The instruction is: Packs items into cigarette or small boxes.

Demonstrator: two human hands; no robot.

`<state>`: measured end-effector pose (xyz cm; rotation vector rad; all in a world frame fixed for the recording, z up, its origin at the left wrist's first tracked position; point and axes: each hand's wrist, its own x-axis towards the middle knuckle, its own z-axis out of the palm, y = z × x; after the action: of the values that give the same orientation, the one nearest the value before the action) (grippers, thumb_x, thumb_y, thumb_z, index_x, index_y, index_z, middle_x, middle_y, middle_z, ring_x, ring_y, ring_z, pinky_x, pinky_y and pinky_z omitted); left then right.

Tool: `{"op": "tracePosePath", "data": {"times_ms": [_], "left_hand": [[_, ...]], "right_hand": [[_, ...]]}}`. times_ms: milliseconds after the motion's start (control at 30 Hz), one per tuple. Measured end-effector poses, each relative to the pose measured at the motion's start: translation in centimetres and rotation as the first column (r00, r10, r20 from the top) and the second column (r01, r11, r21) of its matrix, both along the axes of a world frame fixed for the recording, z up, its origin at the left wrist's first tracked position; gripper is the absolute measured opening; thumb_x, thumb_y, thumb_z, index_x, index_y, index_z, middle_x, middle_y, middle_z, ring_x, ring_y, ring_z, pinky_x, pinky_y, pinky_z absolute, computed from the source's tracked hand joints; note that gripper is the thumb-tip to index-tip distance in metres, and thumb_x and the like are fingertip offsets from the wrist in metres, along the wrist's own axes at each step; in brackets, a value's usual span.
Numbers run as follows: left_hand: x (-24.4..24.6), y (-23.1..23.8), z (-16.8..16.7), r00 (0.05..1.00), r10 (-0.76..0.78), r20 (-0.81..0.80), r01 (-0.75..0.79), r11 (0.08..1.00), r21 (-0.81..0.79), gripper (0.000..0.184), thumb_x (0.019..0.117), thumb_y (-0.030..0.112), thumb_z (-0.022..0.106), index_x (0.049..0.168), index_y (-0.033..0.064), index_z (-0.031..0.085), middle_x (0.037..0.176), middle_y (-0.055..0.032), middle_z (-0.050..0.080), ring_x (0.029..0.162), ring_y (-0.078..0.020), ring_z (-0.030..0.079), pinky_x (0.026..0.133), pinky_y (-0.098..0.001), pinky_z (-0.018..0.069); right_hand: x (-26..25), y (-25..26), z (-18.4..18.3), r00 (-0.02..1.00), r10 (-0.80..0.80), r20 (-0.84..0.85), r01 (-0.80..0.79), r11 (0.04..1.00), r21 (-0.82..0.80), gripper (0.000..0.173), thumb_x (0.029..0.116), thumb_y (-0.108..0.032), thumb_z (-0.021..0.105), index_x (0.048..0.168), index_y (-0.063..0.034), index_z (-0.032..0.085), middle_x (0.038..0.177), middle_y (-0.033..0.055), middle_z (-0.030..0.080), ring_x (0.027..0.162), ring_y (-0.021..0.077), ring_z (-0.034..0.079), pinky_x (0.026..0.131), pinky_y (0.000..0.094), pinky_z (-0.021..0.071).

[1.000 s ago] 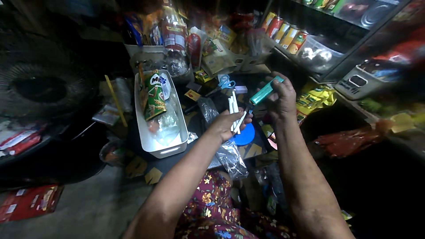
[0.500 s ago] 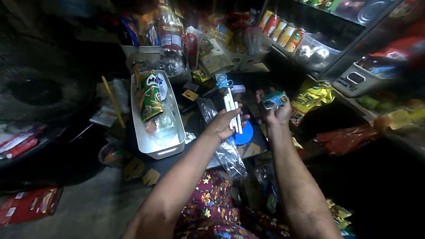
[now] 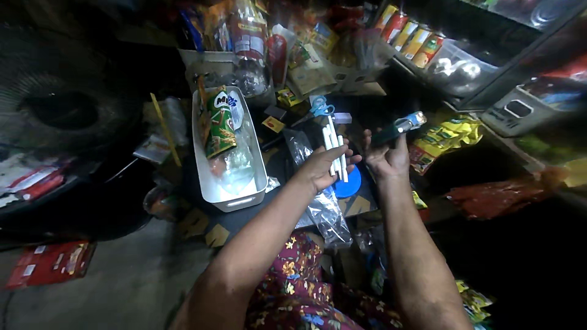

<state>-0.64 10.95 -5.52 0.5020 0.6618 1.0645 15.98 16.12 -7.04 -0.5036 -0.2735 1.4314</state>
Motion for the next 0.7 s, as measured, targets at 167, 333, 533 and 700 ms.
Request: {"op": "tracePosePath", "data": {"times_ms": [167, 333, 533, 700], "left_hand": [[0.0, 0.0, 0.0, 1.0, -0.004, 0.009, 0.005, 1.0, -0.024, 0.018, 0.105, 0.01, 0.052, 0.123, 0.0103, 0.053, 0.086, -0.0031, 0.056, 0.07, -0.0128, 0.063, 0.061, -0.024, 0.0569], [0.0, 0.0, 0.0, 0.999, -0.037, -0.014, 0.036, 0.999, -0.003, 0.014, 0.1064, 0.012, 0.049, 0.121, 0.0111, 0.051, 0.085, -0.0026, 0.056, 0.068, -0.0116, 0.062, 0.057, -0.0215, 0.0545], [0.0, 0.0, 0.0, 0.999, -0.04, -0.013, 0.04, 0.999, 0.014, 0.02, 0.1076, 0.013, 0.047, 0.127, 0.011, 0.049, 0.089, -0.0038, 0.057, 0.072, -0.0135, 0.064, 0.06, -0.0236, 0.0558], [0.0, 0.0, 0.3, 0.999, -0.043, 0.002, 0.043, 0.999, -0.004, 0.023, 0.1082, 0.013, 0.046, 0.131, 0.0114, 0.047, 0.097, -0.0082, 0.064, 0.076, -0.0152, 0.068, 0.061, -0.0238, 0.0566]], "right_hand": [[0.1, 0.0, 0.0, 0.999, 0.046, -0.019, -0.046, 0.999, 0.023, 0.04, 0.1073, -0.05, 0.038, 0.107, -0.0141, 0.055, 0.089, 0.0069, 0.066, 0.078, 0.0189, 0.07, 0.069, 0.0323, 0.0618], [0.3, 0.0, -0.3, 0.999, 0.051, -0.004, -0.051, 0.994, 0.101, 0.04, 0.1097, -0.041, 0.028, 0.108, -0.0114, 0.056, 0.091, 0.009, 0.068, 0.079, 0.0193, 0.071, 0.071, 0.0317, 0.0616], [0.4, 0.0, -0.8, 0.993, 0.116, -0.005, -0.111, 0.964, 0.242, 0.053, 0.1091, -0.044, 0.019, 0.109, -0.0082, 0.059, 0.095, 0.0124, 0.07, 0.084, 0.0232, 0.072, 0.074, 0.0333, 0.0612], [0.4, 0.2, -0.9, 0.995, 0.098, -0.025, -0.089, 0.968, 0.234, 0.05, 0.1092, -0.041, 0.022, 0.11, -0.0061, 0.058, 0.093, 0.0143, 0.07, 0.082, 0.025, 0.072, 0.073, 0.0355, 0.0615]]}}
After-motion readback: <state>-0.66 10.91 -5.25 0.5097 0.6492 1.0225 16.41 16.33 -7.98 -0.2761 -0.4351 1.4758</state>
